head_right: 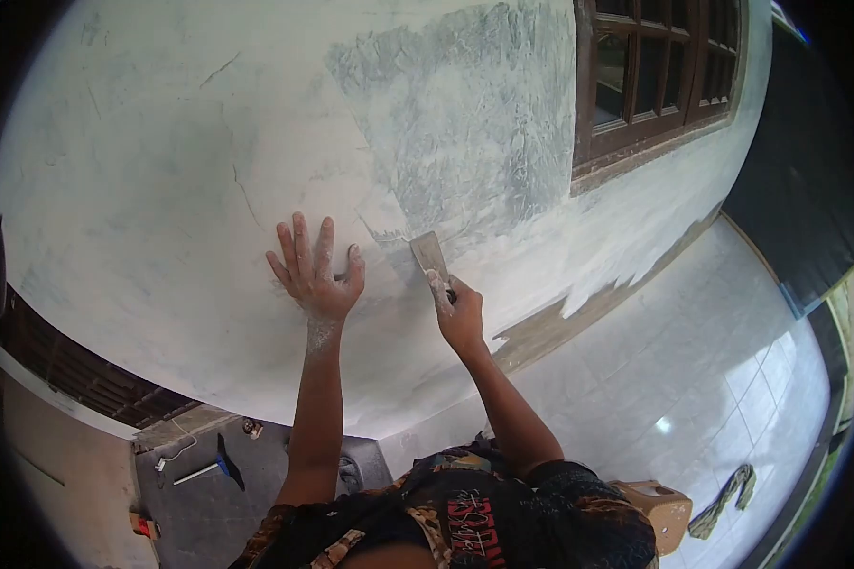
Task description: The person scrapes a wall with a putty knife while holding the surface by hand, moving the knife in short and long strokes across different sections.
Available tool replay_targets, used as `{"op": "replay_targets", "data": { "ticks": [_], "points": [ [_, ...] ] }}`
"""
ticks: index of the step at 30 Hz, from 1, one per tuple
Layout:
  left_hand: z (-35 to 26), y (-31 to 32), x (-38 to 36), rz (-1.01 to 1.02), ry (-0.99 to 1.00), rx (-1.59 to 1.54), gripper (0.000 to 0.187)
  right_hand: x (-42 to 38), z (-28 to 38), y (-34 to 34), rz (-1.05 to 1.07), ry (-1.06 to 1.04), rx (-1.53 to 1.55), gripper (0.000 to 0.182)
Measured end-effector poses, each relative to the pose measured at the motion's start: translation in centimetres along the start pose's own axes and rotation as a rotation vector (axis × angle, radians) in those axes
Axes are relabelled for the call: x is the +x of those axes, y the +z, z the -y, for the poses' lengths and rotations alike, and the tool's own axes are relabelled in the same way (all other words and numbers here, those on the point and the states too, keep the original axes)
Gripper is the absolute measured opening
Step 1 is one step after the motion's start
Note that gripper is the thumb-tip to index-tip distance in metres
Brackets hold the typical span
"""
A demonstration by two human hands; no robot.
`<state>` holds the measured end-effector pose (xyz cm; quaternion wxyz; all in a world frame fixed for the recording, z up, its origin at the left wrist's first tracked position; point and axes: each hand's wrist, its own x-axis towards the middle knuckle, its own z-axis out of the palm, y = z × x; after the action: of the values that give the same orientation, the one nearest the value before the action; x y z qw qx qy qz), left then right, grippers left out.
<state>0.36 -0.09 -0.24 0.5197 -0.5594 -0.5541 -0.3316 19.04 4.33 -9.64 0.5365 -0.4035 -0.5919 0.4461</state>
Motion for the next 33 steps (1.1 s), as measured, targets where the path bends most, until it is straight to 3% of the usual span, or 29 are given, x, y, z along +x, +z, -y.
{"op": "replay_targets", "data": {
  "ticks": [3, 5, 11, 14, 20, 23, 29, 33],
  "points": [
    [-0.1, 0.0, 0.0, 0.003, -0.008, 0.005, 0.054, 0.5, 0.6, 0.1, -0.009, -0.016, 0.059, 0.047],
    [-0.2, 0.1, -0.1, 0.003, -0.011, 0.002, 0.054, 1.3, 2.5, -0.1, -0.021, -0.132, 0.010, 0.047],
    [0.0, 0.1, 0.1, -0.007, -0.007, 0.008, 0.054, -0.2, -0.2, 0.4, 0.005, 0.022, 0.061, 0.045],
    [-0.2, 0.1, -0.1, -0.001, -0.015, 0.006, 0.054, 1.2, 2.2, 0.5, -0.005, -0.036, 0.071, 0.044],
    [-0.1, 0.0, -0.2, 0.003, -0.011, 0.013, 0.055, -0.5, -0.4, 0.3, 0.035, 0.044, 0.066, 0.046],
    [-0.2, 0.2, -0.1, 0.006, -0.020, 0.010, 0.056, 1.3, 0.7, 0.6, -0.005, -0.103, 0.078, 0.050],
    [-0.3, 0.2, -0.3, -0.001, -0.048, 0.012, 0.053, -0.1, -0.5, 0.7, 0.031, -0.026, 0.086, 0.049],
    [-0.4, 0.4, -0.3, -0.002, -0.081, 0.010, 0.049, 0.7, 1.0, 0.5, 0.015, -0.084, -0.002, 0.049]
  ]
}}
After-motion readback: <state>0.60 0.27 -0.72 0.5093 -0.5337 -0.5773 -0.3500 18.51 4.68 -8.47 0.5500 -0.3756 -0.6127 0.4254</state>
